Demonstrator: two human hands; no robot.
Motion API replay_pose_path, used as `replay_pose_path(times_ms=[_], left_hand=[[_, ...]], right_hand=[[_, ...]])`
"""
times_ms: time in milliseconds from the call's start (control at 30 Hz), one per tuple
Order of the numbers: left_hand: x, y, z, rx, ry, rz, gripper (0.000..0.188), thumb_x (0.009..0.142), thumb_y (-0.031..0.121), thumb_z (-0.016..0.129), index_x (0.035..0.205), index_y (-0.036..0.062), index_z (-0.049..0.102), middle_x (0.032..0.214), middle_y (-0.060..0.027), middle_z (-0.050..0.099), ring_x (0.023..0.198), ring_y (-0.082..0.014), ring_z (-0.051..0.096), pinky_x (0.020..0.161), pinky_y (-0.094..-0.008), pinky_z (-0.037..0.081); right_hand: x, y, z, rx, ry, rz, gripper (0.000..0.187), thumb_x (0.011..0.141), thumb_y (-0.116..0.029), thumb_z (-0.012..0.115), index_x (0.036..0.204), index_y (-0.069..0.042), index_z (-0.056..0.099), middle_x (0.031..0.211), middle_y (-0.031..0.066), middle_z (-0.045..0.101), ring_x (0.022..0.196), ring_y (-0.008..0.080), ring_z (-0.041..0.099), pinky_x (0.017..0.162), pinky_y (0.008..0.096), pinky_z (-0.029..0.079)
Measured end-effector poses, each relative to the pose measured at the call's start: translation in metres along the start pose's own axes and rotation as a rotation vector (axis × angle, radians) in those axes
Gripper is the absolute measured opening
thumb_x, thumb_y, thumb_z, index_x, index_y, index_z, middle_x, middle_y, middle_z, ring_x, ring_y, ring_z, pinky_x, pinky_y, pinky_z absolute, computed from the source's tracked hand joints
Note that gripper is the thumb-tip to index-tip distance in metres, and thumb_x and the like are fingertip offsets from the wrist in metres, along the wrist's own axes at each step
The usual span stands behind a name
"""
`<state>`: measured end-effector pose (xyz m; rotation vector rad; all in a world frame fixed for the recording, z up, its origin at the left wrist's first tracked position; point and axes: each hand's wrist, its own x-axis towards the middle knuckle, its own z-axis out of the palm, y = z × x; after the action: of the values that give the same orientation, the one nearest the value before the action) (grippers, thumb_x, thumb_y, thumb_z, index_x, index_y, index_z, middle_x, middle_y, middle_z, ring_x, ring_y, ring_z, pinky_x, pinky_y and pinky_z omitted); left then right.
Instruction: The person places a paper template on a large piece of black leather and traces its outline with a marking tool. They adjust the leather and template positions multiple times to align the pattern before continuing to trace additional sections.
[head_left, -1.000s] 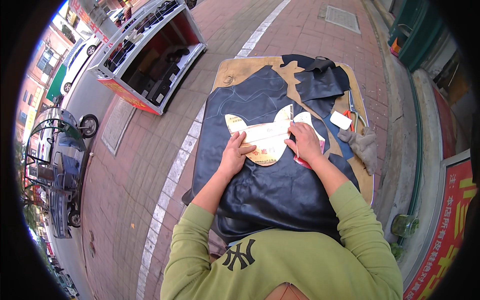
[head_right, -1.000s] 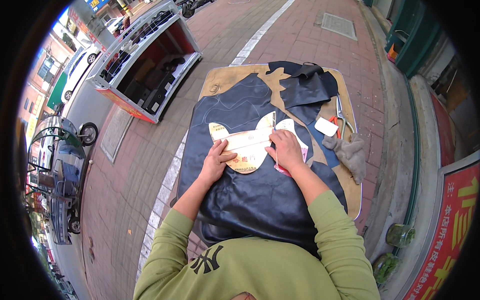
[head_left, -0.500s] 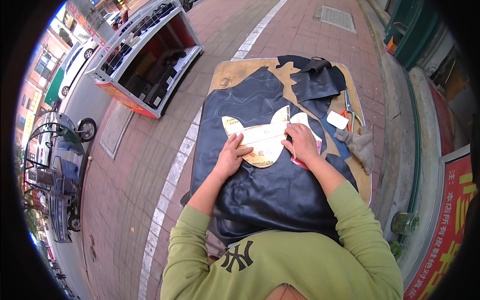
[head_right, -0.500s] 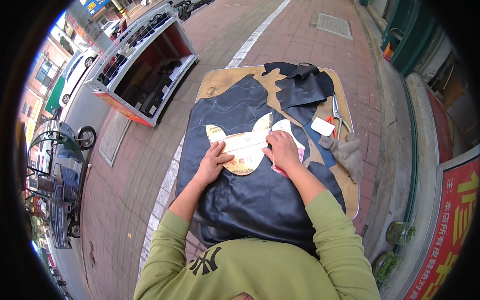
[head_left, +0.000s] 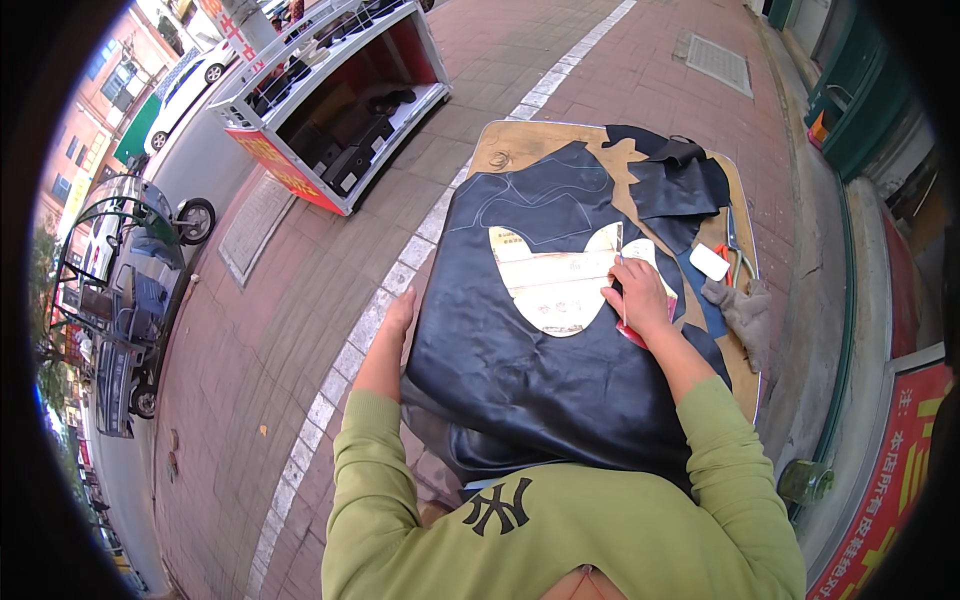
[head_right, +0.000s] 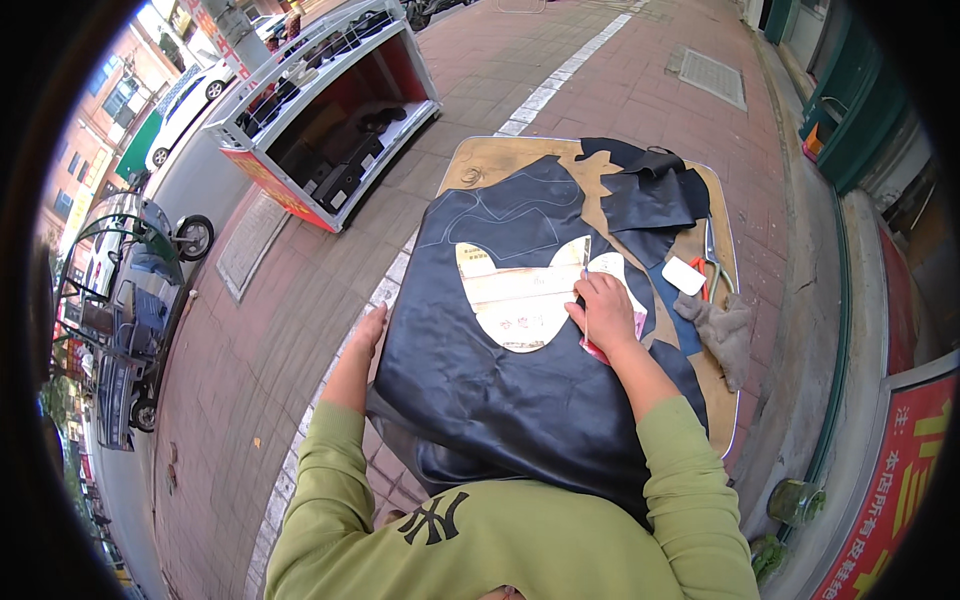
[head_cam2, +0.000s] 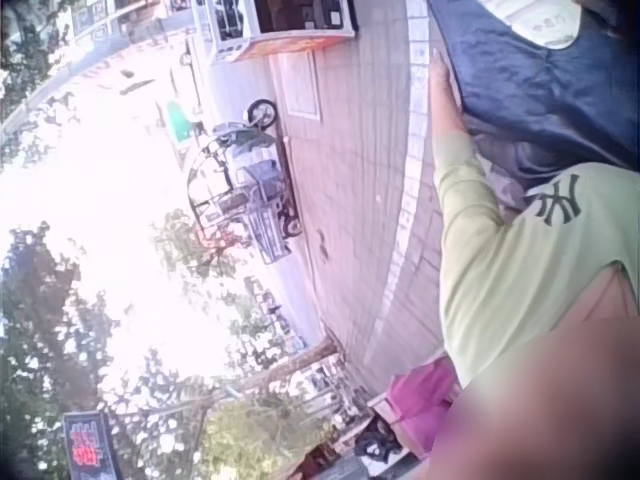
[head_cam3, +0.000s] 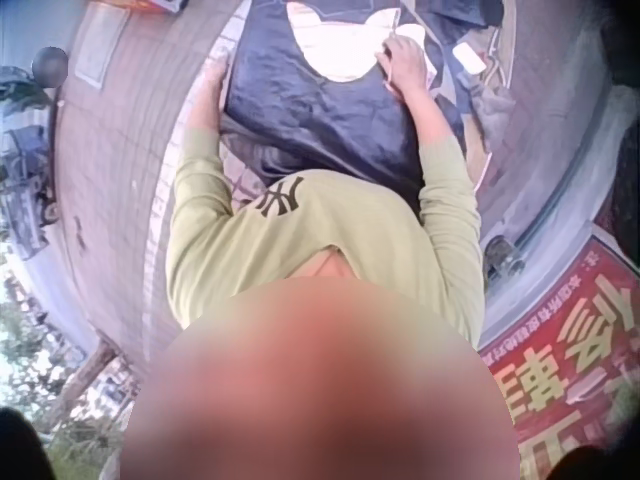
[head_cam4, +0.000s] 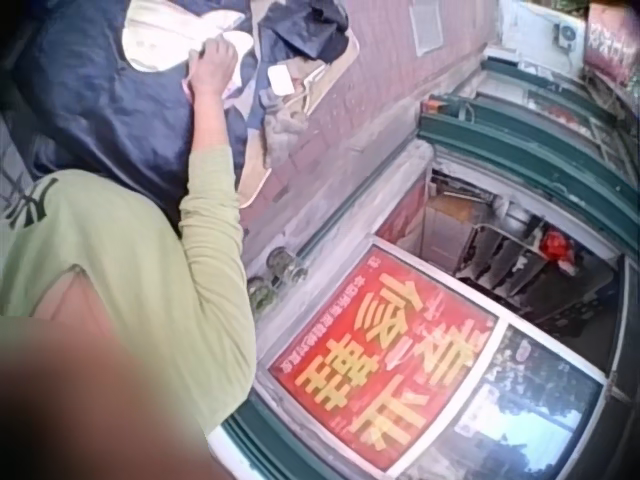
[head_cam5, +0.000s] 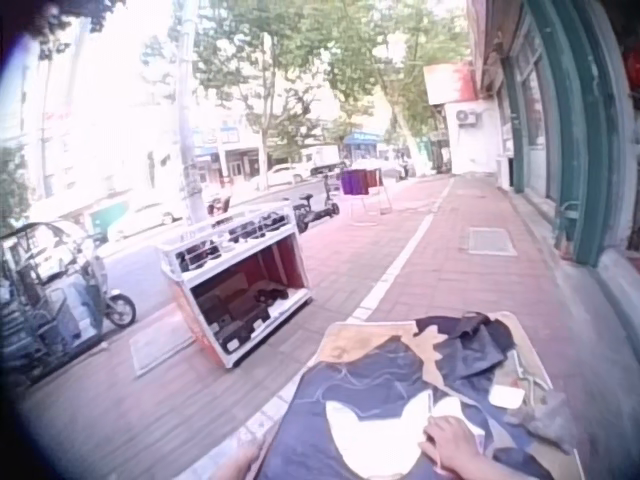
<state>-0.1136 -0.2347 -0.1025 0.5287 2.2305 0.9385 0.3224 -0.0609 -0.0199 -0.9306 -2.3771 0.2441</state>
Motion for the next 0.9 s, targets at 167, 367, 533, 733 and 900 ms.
replay_pose_path(times_ms=[167, 367, 533, 733, 900], left_hand=[[0.0, -0.059, 0.0, -0.684, -0.657, -0.428, 0.064, 0.1, 0.058, 0.043, 0.123, 0.0022, 0.063, 0.117, -0.0129, 0.07, 0.101, -0.0252, 0.069, 0.093, -0.0416, 0.054], [-0.007, -0.041, -0.053, -0.953, -0.502, -0.151, 0.028, 0.096, 0.024, 0.062, 0.113, 0.0014, 0.066, 0.11, -0.0114, 0.071, 0.103, -0.0227, 0.068, 0.097, -0.0385, 0.052], [-0.026, -0.015, -0.089, -0.727, -0.312, 0.109, 0.016, 0.094, 0.018, 0.066, 0.097, 0.0024, 0.069, 0.093, -0.0038, 0.071, 0.082, -0.0143, 0.065, 0.082, -0.0276, 0.05], [-0.03, -0.005, -0.093, -0.681, -0.296, 0.052, 0.018, 0.095, 0.019, 0.065, 0.095, 0.0021, 0.07, 0.09, -0.0039, 0.071, 0.079, -0.0125, 0.064, 0.077, -0.0271, 0.05], [-0.026, -0.013, -0.087, -0.61, -0.239, 0.025, 0.016, 0.094, 0.016, 0.064, 0.095, 0.0019, 0.071, 0.089, -0.0038, 0.071, 0.078, -0.0132, 0.064, 0.077, -0.0276, 0.05]], right_hand=[[0.002, -0.001, 0.003, -0.011, 0.007, 0.0, 0.032, 0.075, -0.023, 0.077, 0.099, -0.007, 0.064, 0.112, 0.0101, 0.064, 0.111, 0.0305, 0.056, 0.097, 0.0412, 0.043], [0.002, 0.0, 0.003, -0.022, -0.031, -0.017, 0.033, 0.077, -0.02, 0.076, 0.103, -0.006, 0.063, 0.112, 0.0114, 0.064, 0.11, 0.0336, 0.056, 0.094, 0.0424, 0.045], [0.002, 0.0, 0.003, -0.034, -0.077, -0.004, 0.032, 0.078, -0.021, 0.075, 0.103, -0.006, 0.062, 0.118, 0.0126, 0.064, 0.112, 0.0339, 0.055, 0.094, 0.0434, 0.044], [0.003, 0.0, 0.002, -0.027, -0.058, -0.037, 0.032, 0.079, -0.021, 0.075, 0.103, -0.006, 0.062, 0.113, 0.0125, 0.064, 0.109, 0.0341, 0.056, 0.093, 0.0428, 0.045], [0.002, -0.001, 0.001, -0.021, -0.044, -0.043, 0.032, 0.078, -0.021, 0.075, 0.103, -0.006, 0.062, 0.11, 0.0121, 0.064, 0.106, 0.0342, 0.056, 0.091, 0.0429, 0.045]])
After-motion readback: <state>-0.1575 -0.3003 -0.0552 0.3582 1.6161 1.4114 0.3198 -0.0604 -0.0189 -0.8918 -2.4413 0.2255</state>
